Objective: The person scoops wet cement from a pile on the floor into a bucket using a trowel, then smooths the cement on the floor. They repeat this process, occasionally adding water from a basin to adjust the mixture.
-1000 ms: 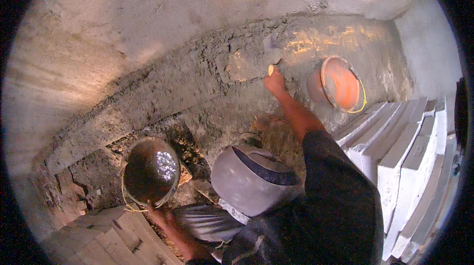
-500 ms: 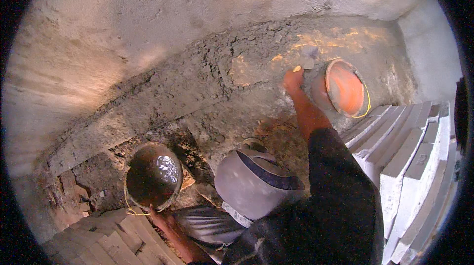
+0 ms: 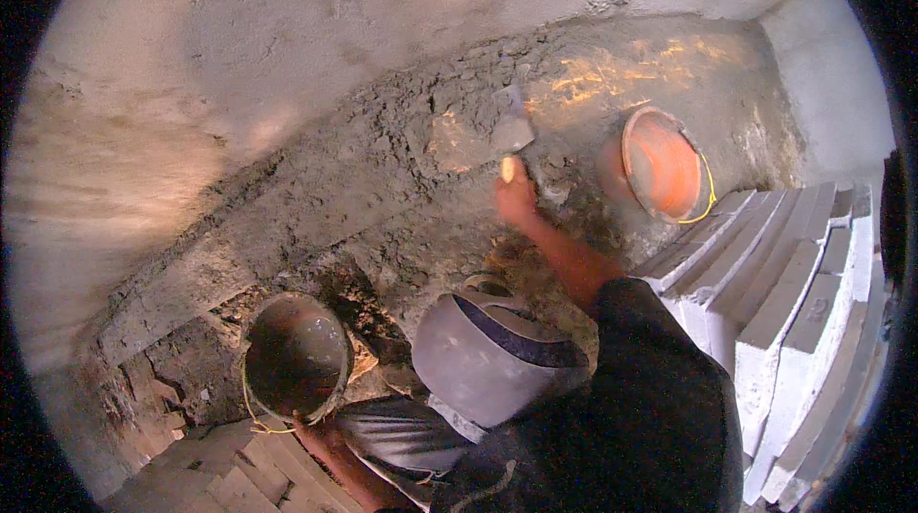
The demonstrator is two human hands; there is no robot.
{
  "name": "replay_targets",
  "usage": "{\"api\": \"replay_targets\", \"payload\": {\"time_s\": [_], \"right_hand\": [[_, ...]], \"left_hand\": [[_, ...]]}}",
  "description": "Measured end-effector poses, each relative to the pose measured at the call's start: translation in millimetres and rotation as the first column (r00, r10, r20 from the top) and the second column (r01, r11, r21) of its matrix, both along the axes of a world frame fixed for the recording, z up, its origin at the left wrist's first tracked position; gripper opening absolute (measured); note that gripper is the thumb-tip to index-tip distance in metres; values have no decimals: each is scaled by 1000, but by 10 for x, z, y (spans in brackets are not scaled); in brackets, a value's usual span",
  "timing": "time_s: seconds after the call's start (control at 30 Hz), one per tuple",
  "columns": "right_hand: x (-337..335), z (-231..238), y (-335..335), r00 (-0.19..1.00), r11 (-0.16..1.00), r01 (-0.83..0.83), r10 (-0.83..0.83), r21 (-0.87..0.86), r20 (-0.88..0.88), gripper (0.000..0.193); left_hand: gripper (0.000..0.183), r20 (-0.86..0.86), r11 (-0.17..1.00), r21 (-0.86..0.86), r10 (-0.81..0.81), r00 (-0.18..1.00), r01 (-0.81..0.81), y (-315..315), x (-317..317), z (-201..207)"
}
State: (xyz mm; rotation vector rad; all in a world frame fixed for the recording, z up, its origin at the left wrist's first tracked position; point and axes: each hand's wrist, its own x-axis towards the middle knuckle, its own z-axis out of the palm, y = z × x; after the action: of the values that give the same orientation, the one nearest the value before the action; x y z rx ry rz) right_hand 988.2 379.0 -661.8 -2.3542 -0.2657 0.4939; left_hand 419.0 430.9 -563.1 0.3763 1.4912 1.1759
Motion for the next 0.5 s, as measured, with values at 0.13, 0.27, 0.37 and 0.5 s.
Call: {"api": "replay_targets", "payload": {"time_s": [0.13,0.27,0.37,0.5], "right_hand": [[869,-119,48,971,997,60,-70,46,231,53],[1108,-67,359,997,1000,21,-22,8,80,50],[839,-250,230,994,999,-33,33,-5,109,56],[499,6,-84,968,962,-250,252,-113,12,60]], "left_hand": [[50,-19,1000,-5,-2,1000,2,7,-43,-81],[51,205,998,18,-60,977,57,33,108,0],[50,164,995,-96,38,986,-23,18,175,70],[50,183,999,23,-36,982,32,-34,217,231]]}}
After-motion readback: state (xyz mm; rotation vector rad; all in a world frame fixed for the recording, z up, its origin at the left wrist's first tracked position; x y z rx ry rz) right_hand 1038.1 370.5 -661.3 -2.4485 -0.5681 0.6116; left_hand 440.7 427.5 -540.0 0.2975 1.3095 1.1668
